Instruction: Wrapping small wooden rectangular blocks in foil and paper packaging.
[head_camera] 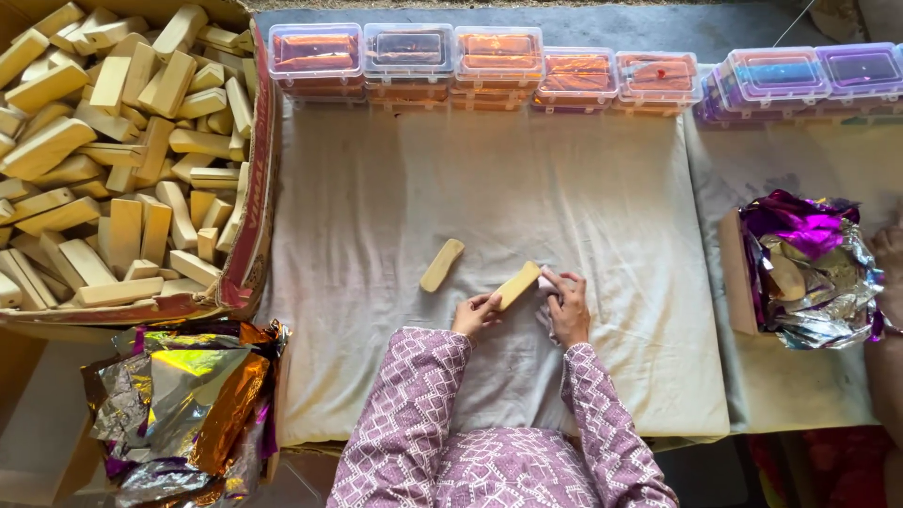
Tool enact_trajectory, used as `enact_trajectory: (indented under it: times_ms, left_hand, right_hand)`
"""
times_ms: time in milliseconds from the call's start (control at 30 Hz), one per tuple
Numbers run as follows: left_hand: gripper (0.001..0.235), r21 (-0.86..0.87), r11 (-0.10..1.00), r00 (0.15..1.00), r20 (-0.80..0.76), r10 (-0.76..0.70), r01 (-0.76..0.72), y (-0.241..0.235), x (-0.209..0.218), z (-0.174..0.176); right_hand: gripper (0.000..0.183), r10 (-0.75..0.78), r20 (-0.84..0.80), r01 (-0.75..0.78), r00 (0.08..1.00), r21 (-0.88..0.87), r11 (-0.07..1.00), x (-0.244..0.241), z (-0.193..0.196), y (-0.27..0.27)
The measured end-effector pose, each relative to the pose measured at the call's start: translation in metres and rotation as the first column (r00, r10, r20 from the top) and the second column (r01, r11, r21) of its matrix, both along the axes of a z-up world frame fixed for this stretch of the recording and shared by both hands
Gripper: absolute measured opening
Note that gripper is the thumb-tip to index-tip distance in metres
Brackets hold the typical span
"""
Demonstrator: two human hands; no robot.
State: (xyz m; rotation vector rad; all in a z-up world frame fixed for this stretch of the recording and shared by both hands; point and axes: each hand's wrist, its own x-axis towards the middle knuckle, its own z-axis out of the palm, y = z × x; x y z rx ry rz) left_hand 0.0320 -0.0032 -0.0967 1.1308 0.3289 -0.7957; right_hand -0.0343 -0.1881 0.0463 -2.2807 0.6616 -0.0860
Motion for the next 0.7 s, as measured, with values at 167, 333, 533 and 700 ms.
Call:
enact_trajectory:
  times_ms: [167,333,533,700]
  left_hand:
    - [0.045,-0.018,0.998,0.998,0.023,-0.06,0.06,0.001,-0.001,-0.006]
    - [0.048,-0.079,0.996,0.997,-0.066,-0.045,0.04,0.003,0.003,-0.027]
    - [0.04,-0.111,0.994,0.995,-0.09,-0.034,0.024,0.003,0.0,-0.027]
    - [0.04,-0.131,0.991,0.997,-0.082,0.005,-0.016,0.003,0.0,-0.036]
  right_hand:
    - [0.048,0.049,0.368,0.015,0.928,-0.169,0.986,-0.008,0.005,0.019]
    - [0.049,0.399,0.296,-0.271,0.868,-0.39,0.88,-0.014,0.005,0.059]
    - [0.052,0.304,0.252,-0.211,0.919,-0.339,0.917,0.01,0.006,0.023]
    - [0.055,0.26,0.184,-0.166,0.948,-0.412,0.896,0.007,-0.006,0.03]
